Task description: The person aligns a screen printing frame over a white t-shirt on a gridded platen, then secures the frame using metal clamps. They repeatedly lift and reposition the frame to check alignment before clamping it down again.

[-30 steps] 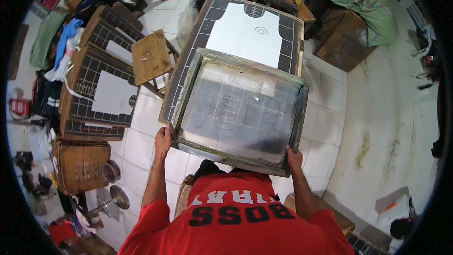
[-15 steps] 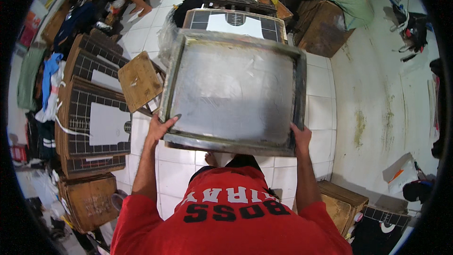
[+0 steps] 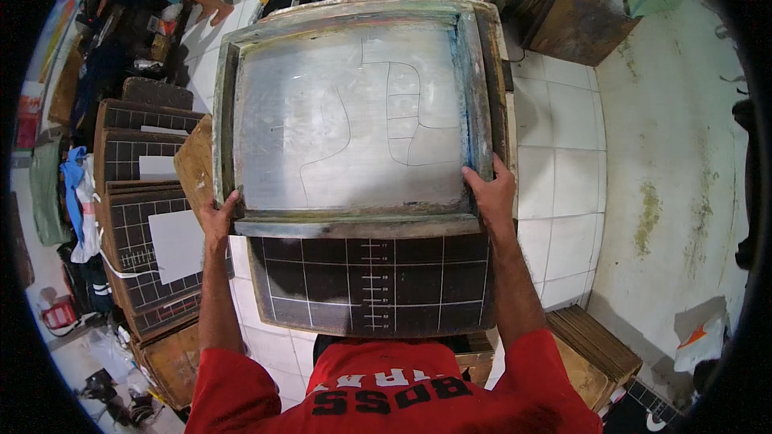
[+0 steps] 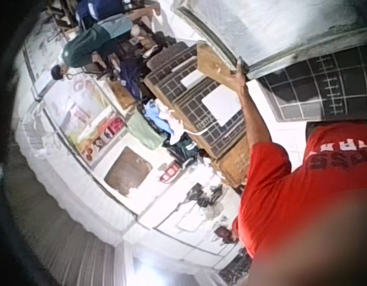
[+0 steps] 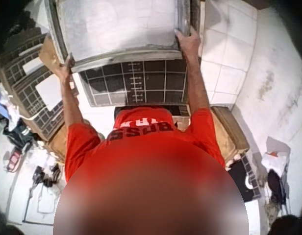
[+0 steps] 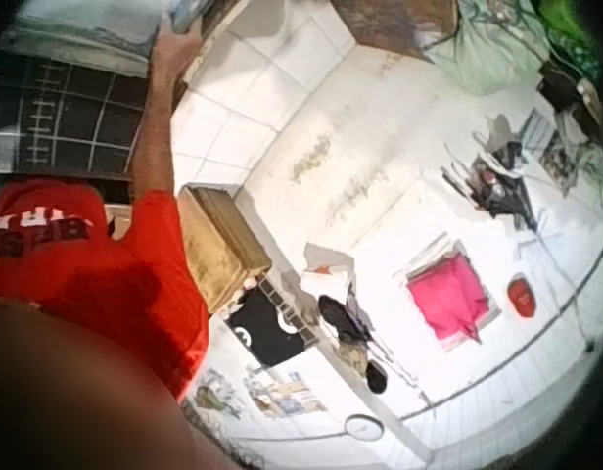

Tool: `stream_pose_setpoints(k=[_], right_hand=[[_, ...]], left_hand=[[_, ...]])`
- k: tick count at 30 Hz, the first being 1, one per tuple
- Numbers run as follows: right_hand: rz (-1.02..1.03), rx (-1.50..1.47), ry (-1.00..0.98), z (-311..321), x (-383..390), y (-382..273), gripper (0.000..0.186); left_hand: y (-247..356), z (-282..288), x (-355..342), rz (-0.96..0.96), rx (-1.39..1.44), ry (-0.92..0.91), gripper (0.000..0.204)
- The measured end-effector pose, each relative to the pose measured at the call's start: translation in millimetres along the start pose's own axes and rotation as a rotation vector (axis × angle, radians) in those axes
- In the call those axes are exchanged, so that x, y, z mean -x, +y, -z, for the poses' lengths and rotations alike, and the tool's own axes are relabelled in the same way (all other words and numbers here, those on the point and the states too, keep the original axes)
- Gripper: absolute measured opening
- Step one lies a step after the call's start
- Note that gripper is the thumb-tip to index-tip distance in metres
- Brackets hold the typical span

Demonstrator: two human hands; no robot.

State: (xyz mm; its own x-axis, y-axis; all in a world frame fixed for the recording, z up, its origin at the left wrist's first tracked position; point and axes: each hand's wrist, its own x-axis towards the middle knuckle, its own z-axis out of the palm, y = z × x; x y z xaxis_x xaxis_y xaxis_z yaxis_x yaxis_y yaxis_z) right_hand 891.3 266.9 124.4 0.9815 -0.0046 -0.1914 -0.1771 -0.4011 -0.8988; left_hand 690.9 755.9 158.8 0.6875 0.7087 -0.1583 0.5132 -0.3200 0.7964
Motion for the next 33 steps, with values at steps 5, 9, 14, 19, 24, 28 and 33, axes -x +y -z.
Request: stream_pose_setpoints(k=[5, 9, 14, 19, 24, 28, 33], right_hand=[[0.121, 0.428, 0.004, -8.9, -11.2, -2.5, 0.054], [0.159, 0.396, 0.057, -17.0, -18.6, 0.3, 0.056], [0.148, 0.346, 0.062, -19.9, -29.1, 1.7, 0.056], [0.135, 0.434, 0.074, -21.2, -38.3, 1.6, 0.059], [0.245, 0.349, 0.146, -14.8, -68.7, -8.7, 0.065], [0.381, 0.383, 0.208, -29.9, -167.5, -17.5, 0.067], [0.339, 0.106, 0.015, -46.7, -230.1, -16.9, 0.061]], left_hand=[[-20.8, 0.3, -19.8, 0.151, 0.038, -0.044, 0.041], [-24.8, -4.6, -33.9, 0.068, 0.058, -0.033, 0.040], [-12.8, -15.5, -46.2, 0.075, 0.011, -0.039, 0.040], [-11.8, -18.1, -71.1, 0.057, -0.063, -0.100, 0.044], [-23.4, -15.0, -39.7, 0.202, 0.046, 0.015, 0.064], [-36.4, -36.2, 7.8, 0.366, 0.374, 0.311, 0.068], [-50.1, -63.4, 18.4, 0.042, 0.402, 0.318, 0.049]])
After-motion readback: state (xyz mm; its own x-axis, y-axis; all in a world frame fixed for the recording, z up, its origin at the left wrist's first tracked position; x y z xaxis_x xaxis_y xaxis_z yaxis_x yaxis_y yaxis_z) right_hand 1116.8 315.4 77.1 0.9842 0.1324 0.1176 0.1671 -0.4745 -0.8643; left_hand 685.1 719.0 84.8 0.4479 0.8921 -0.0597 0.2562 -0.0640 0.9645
